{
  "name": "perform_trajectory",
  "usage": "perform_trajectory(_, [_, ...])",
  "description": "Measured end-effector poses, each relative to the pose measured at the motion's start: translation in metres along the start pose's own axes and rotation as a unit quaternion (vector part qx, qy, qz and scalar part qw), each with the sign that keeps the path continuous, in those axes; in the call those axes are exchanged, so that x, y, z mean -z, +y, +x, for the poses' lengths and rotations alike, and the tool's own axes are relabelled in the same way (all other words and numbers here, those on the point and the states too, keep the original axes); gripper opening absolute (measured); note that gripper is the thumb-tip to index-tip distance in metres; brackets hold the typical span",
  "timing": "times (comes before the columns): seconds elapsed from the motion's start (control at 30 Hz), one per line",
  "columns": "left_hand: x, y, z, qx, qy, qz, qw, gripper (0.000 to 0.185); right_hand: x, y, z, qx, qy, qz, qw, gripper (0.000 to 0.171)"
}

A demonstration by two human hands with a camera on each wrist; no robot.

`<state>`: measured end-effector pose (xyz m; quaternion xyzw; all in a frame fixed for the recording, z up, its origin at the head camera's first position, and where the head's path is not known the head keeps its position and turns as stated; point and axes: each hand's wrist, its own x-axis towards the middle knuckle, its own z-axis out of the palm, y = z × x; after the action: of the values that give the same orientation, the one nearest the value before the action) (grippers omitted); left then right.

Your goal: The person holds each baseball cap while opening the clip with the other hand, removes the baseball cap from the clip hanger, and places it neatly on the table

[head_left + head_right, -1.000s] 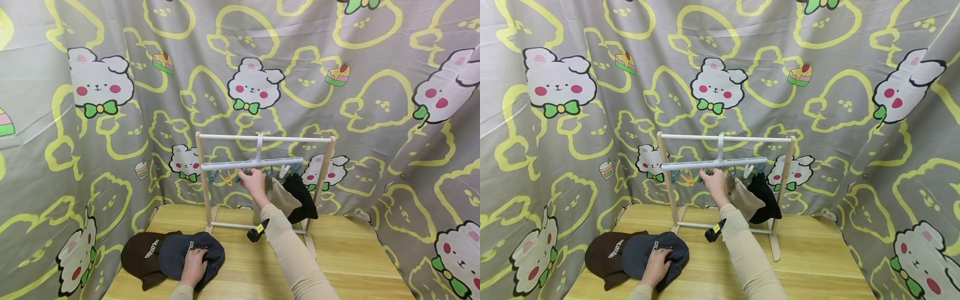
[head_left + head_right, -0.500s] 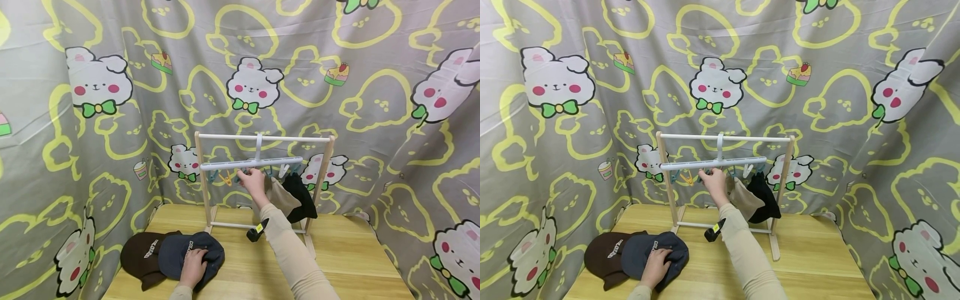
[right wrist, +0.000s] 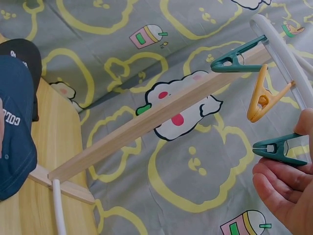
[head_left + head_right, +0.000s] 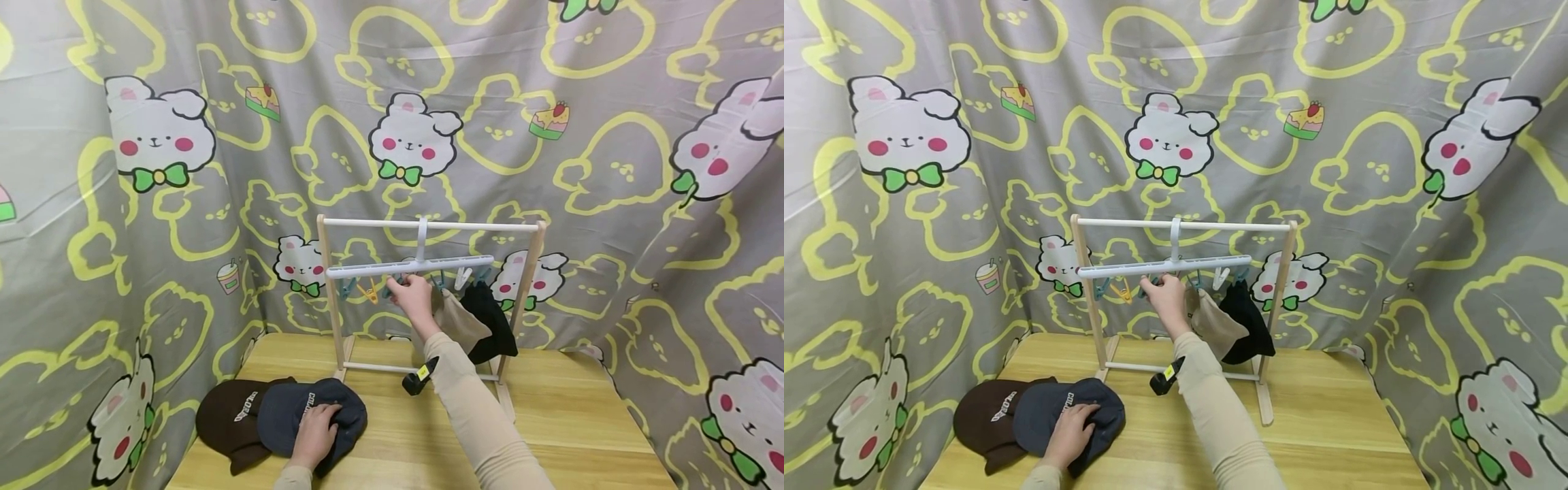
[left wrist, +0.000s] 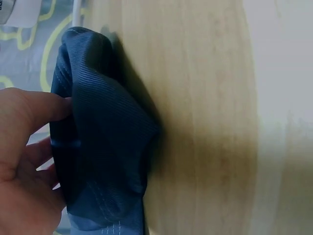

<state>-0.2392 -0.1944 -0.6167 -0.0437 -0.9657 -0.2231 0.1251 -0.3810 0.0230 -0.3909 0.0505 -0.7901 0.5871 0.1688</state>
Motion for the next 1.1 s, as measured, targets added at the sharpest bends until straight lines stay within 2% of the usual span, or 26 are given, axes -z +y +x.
perform_trajectory(0.67, [0.009,0.003,0.002,-0.017,0.023,-0.01,0.9995,0.026,0.001,-0.001,0.001,0.006,0.008,-0.024,1.0,0.035])
perform_trajectory(0.83, [0.012,0.007,0.001,-0.022,0.043,-0.011,0.9988,0.023,0.001,-0.001,0.0,0.002,0.003,-0.016,1.0,0.034])
perform_trajectory(1.1, [0.014,0.01,0.005,-0.023,0.05,-0.014,0.9984,0.023,-0.001,-0.001,0.001,-0.006,-0.001,-0.004,1.0,0.032])
